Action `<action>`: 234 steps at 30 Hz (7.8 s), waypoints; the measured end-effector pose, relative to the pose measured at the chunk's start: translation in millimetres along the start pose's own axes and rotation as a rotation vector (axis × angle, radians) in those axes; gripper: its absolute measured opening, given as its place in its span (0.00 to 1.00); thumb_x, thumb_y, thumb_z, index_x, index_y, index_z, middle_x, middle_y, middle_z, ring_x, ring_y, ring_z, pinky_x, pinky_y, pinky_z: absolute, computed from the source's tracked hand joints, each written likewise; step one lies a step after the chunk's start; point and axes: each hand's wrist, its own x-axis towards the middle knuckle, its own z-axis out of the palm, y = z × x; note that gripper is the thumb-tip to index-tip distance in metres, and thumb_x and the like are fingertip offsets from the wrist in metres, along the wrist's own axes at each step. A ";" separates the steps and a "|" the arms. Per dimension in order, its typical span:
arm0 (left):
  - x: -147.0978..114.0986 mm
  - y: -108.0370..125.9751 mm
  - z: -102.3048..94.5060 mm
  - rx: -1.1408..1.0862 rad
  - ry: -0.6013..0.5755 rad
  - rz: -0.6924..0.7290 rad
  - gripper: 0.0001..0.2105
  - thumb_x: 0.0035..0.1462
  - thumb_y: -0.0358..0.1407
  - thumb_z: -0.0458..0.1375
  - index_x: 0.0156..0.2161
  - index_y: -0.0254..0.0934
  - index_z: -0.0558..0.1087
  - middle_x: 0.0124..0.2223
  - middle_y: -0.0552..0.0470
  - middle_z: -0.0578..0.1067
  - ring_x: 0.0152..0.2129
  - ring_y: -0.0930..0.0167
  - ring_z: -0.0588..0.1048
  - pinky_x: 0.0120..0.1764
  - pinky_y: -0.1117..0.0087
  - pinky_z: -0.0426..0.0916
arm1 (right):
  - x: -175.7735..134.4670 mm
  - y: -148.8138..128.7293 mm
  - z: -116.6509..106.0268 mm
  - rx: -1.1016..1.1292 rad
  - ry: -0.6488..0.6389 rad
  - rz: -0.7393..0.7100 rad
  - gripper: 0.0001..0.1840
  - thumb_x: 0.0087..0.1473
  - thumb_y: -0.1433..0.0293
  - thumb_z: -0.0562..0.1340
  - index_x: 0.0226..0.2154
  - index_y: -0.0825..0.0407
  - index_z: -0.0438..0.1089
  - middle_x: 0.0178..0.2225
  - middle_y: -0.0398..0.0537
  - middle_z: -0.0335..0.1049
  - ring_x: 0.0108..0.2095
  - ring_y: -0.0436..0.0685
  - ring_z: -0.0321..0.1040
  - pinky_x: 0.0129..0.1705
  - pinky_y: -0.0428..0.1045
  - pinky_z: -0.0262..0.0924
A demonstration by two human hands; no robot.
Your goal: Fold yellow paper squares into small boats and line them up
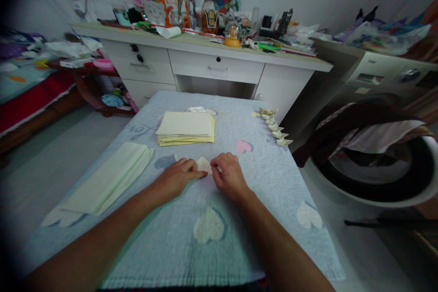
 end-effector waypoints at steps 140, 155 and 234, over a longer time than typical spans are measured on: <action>-8.3 -1.6 -20.9 0.029 0.106 -0.159 0.11 0.50 0.27 0.52 0.35 0.44 0.74 0.43 0.51 0.69 0.42 0.64 0.63 0.43 0.62 0.56 | 18.3 27.4 -24.7 -0.240 -0.146 0.296 0.20 0.54 0.66 0.60 0.50 0.54 0.65 0.45 0.53 0.65 0.47 0.60 0.59 0.49 0.53 0.50; -0.2 -8.9 -12.3 0.049 0.053 -0.094 0.08 0.59 0.37 0.53 0.30 0.38 0.67 0.31 0.53 0.68 0.33 0.68 0.67 0.38 0.67 0.58 | 17.6 -21.2 26.4 -0.224 -0.239 0.088 0.09 0.59 0.63 0.59 0.34 0.52 0.68 0.35 0.48 0.65 0.38 0.56 0.59 0.40 0.49 0.49; -5.1 30.6 -1.9 -0.399 0.522 -0.134 0.28 0.48 0.28 0.57 0.53 0.40 0.54 0.52 0.44 0.64 0.45 0.65 0.71 0.47 0.62 0.70 | 8.9 -25.5 30.8 0.539 0.062 0.228 0.09 0.49 0.72 0.57 0.36 0.49 0.60 0.26 0.39 0.67 0.23 0.48 0.62 0.25 0.42 0.56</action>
